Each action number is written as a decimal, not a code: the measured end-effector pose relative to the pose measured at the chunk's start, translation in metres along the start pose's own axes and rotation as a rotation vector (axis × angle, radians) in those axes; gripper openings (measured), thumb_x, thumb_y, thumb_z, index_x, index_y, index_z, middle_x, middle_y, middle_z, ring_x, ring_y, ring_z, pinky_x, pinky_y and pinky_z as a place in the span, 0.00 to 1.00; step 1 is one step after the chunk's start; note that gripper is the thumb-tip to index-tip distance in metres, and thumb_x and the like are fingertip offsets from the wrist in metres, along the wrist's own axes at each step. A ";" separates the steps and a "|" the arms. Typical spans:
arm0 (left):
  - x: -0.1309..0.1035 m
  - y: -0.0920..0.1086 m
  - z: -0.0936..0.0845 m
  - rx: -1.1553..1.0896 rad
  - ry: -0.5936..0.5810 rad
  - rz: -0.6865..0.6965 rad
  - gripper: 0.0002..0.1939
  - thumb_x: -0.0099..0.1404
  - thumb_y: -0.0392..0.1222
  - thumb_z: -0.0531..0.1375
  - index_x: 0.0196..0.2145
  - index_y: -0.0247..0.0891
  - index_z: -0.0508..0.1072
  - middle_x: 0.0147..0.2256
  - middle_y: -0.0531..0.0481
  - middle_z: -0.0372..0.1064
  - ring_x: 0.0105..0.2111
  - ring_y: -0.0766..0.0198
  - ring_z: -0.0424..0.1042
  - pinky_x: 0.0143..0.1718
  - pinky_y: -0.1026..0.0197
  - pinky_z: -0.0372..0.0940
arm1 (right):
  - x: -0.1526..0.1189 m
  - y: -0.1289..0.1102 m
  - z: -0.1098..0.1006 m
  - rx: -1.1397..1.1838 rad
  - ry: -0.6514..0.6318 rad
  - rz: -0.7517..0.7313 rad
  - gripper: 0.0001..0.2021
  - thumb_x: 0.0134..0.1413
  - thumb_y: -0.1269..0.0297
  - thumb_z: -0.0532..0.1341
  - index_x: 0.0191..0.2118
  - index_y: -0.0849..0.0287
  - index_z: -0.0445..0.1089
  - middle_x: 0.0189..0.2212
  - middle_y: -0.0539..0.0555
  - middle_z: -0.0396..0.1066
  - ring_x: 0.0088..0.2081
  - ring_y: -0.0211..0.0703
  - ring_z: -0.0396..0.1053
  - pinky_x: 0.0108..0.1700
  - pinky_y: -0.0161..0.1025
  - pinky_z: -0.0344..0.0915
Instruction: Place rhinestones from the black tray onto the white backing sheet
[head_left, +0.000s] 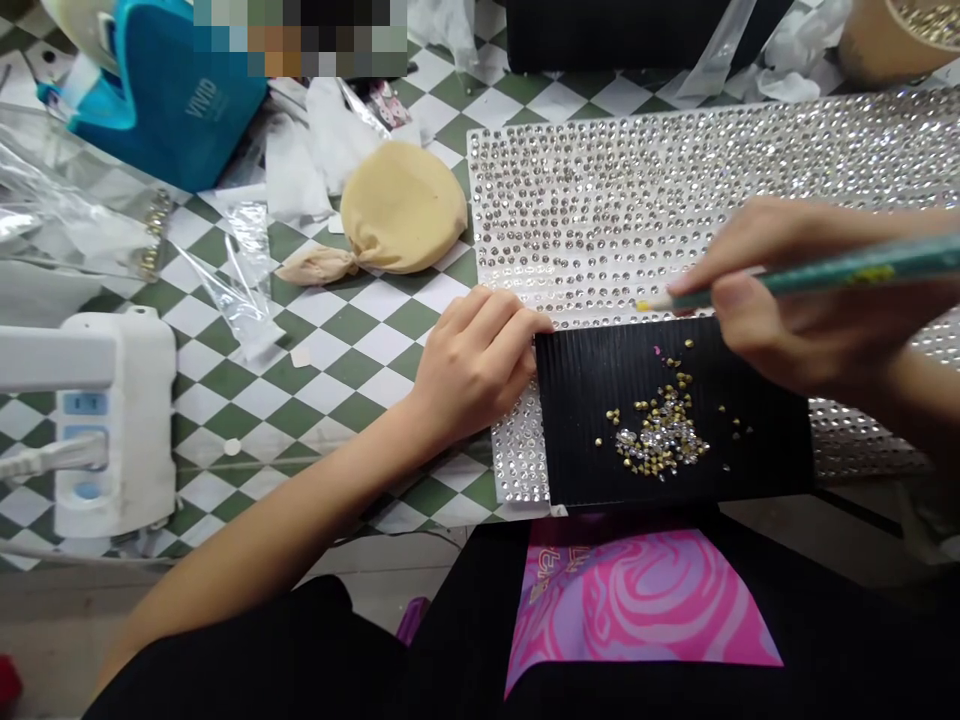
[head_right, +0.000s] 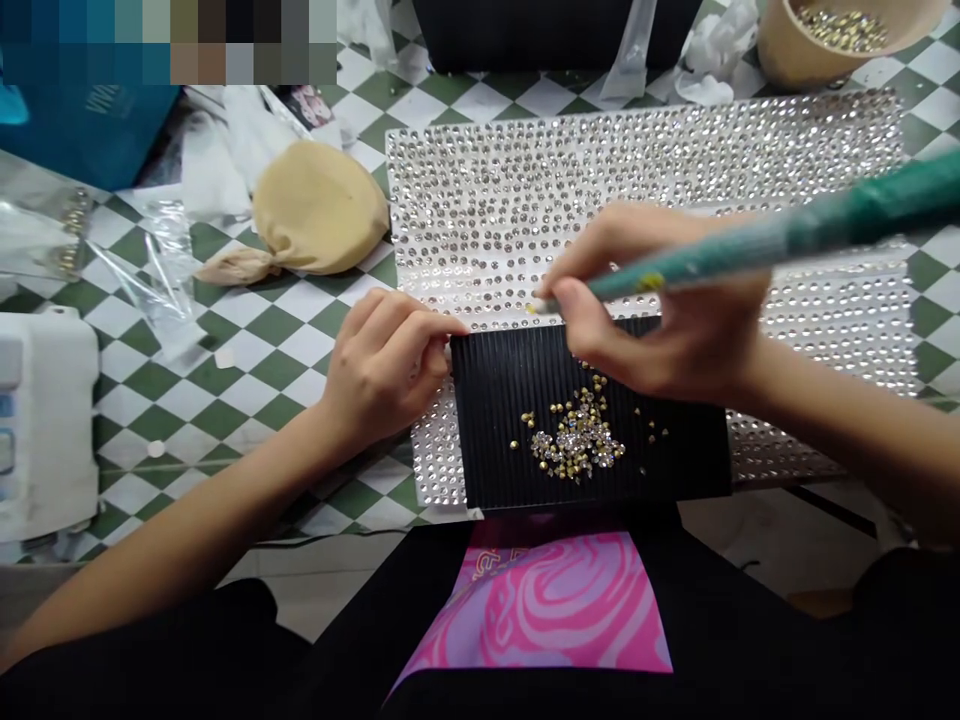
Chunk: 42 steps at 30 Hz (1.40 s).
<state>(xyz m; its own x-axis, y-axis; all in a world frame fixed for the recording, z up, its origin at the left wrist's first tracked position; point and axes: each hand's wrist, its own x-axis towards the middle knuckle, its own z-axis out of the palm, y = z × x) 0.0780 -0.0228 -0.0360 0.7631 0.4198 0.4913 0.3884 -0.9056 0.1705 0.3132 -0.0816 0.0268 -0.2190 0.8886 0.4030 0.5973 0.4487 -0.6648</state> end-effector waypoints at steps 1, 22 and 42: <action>0.000 0.000 0.000 0.005 0.000 0.000 0.07 0.62 0.29 0.52 0.36 0.36 0.67 0.30 0.49 0.64 0.31 0.62 0.60 0.34 0.59 0.58 | 0.010 0.005 0.006 -0.011 -0.006 0.012 0.04 0.53 0.73 0.58 0.30 0.58 0.66 0.26 0.50 0.69 0.28 0.32 0.66 0.31 0.34 0.64; 0.001 0.000 -0.003 0.017 -0.030 -0.009 0.05 0.64 0.33 0.52 0.37 0.36 0.66 0.31 0.48 0.64 0.32 0.61 0.61 0.34 0.59 0.58 | 0.041 0.033 0.052 -0.051 -0.038 -0.140 0.06 0.53 0.68 0.55 0.26 0.60 0.65 0.24 0.47 0.68 0.26 0.31 0.64 0.29 0.31 0.60; 0.001 0.000 0.000 -0.008 -0.001 -0.002 0.07 0.62 0.29 0.52 0.36 0.36 0.67 0.29 0.49 0.63 0.31 0.63 0.59 0.34 0.60 0.58 | -0.038 -0.012 -0.004 -0.060 -0.062 0.074 0.07 0.50 0.75 0.59 0.33 0.57 0.69 0.24 0.48 0.66 0.25 0.32 0.63 0.25 0.34 0.60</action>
<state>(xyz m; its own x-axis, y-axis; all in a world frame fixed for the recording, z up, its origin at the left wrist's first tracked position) 0.0782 -0.0222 -0.0355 0.7630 0.4220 0.4897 0.3859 -0.9051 0.1788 0.3179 -0.1208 0.0220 -0.2189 0.9242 0.3130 0.6585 0.3767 -0.6516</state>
